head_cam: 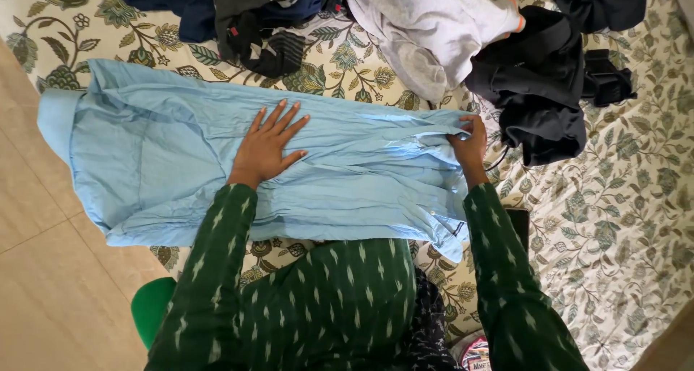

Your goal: Folding various shirts on a bed.

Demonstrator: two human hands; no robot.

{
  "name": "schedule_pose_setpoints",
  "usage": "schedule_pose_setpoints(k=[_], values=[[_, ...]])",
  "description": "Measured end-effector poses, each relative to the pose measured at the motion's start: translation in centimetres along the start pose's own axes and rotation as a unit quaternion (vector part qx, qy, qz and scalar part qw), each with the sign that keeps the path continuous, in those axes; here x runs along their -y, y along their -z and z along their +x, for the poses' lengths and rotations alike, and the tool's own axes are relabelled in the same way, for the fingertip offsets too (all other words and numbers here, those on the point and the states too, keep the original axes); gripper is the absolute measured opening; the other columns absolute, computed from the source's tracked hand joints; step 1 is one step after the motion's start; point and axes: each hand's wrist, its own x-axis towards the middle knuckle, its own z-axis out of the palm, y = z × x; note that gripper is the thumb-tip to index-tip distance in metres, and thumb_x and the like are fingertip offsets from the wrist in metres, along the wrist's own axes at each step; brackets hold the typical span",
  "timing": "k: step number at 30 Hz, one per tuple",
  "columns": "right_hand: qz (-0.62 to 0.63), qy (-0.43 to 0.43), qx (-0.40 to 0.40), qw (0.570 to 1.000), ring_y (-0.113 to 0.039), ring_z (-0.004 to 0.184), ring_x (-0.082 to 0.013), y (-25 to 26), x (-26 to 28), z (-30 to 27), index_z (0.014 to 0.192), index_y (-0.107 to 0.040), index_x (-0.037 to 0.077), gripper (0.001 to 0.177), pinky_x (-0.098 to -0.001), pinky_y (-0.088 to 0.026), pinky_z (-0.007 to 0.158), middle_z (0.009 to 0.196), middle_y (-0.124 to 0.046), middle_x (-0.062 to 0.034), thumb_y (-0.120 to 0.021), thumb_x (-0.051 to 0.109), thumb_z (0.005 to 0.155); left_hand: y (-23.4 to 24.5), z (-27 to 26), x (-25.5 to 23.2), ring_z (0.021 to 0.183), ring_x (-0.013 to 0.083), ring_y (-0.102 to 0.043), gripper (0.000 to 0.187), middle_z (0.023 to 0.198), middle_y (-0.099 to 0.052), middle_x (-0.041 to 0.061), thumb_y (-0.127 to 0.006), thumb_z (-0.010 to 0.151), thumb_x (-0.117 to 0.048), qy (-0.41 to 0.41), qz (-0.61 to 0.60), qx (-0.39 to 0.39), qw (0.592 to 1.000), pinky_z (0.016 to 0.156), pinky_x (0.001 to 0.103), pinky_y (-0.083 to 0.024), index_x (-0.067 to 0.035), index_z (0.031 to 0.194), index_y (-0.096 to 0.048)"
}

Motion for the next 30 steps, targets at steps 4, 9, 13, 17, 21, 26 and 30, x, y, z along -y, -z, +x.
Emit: schedule_pose_setpoints(k=[4, 9, 13, 17, 21, 26, 30], values=[[0.084, -0.156, 0.005, 0.984, -0.056, 0.073, -0.012, -0.5, -4.0, -0.5, 0.102, -0.057, 0.006, 0.049, -0.0302, -0.051, 0.059, 0.092, -0.059, -0.0013, -0.096, 0.01, 0.073, 0.2, -0.1, -0.1, 0.158, 0.0219, -0.014, 0.071, 0.172, -0.019, -0.005, -0.042, 0.1, -0.066, 0.004, -0.011, 0.002, 1.0, 0.129, 0.048, -0.009, -0.037, 0.163, -0.028], [0.212, -0.313, 0.019, 0.926, -0.051, 0.066, -0.0179, 0.0, -3.6, -0.5, 0.088, -0.053, 0.01, 0.019, -0.0355, -0.038, 0.053, 0.088, -0.061, -0.01, -0.068, 0.0, 0.094, -0.1, -0.2, 0.0, 0.158, 0.021, -0.014, 0.07, 0.172, -0.02, -0.005, -0.042, 0.099, -0.067, 0.004, -0.006, -0.001, 1.0, 0.129, 0.048, -0.01, -0.038, 0.162, -0.029], [0.473, -0.231, 0.004, 0.85, -0.064, 0.084, -0.0088, 1.7, -1.1, 0.5, 0.079, -0.048, 0.013, 0.024, -0.025, -0.053, 0.071, 0.106, -0.072, 0.0003, -0.053, -0.002, 0.097, 0.1, 0.0, 0.0, 0.158, 0.0217, -0.014, 0.071, 0.171, -0.02, -0.005, -0.041, 0.099, -0.067, 0.001, -0.007, 0.0, 1.0, 0.128, 0.048, -0.01, -0.037, 0.162, -0.029], [0.564, -0.119, 0.093, 0.812, -0.057, 0.088, -0.0106, 1.7, -5.7, -0.1, 0.087, -0.047, 0.013, 0.029, -0.0242, -0.047, 0.085, 0.114, -0.069, -0.0096, -0.05, -0.006, 0.109, 0.0, -0.2, -0.1, 0.158, 0.0209, -0.014, 0.071, 0.171, -0.019, -0.006, -0.04, 0.099, -0.068, 0.008, -0.001, 0.008, 1.0, 0.129, 0.048, -0.009, -0.039, 0.162, -0.028], [0.405, -0.179, 0.085, 0.893, -0.061, 0.093, -0.0095, 5.7, 5.3, -0.8, 0.113, -0.054, 0.021, 0.039, -0.0217, -0.049, 0.081, 0.106, -0.069, -0.0025, -0.052, -0.01, 0.09, 0.0, 0.0, 0.0, 0.158, 0.0216, -0.013, 0.072, 0.171, -0.019, -0.005, -0.039, 0.099, -0.068, 0.004, -0.008, 0.009, 1.0, 0.129, 0.048, -0.009, -0.038, 0.162, -0.027], [0.351, -0.166, 0.119, 0.914, -0.063, 0.09, -0.009, 5.0, 5.1, 0.0, 0.102, -0.058, 0.012, 0.033, -0.0247, -0.055, 0.08, 0.094, -0.064, 0.0033, -0.066, -0.013, 0.083, -0.2, 0.0, 0.1, 0.158, 0.0212, -0.013, 0.071, 0.172, -0.019, -0.005, -0.039, 0.099, -0.068, 0.004, 0.004, 0.008, 1.0, 0.129, 0.048, -0.009, -0.038, 0.162, -0.027], [0.306, -0.052, 0.068, 0.948, -0.059, 0.09, -0.0115, 2.1, -3.2, 1.3, 0.089, -0.059, 0.007, 0.023, -0.024, -0.048, 0.085, 0.095, -0.063, 0.0004, -0.053, -0.015, 0.095, 0.0, 0.0, 0.0, 0.158, 0.0215, -0.013, 0.071, 0.171, -0.019, -0.005, -0.04, 0.099, -0.068, 0.005, -0.002, 0.009, 1.0, 0.129, 0.048, -0.009, -0.038, 0.162, -0.028]])
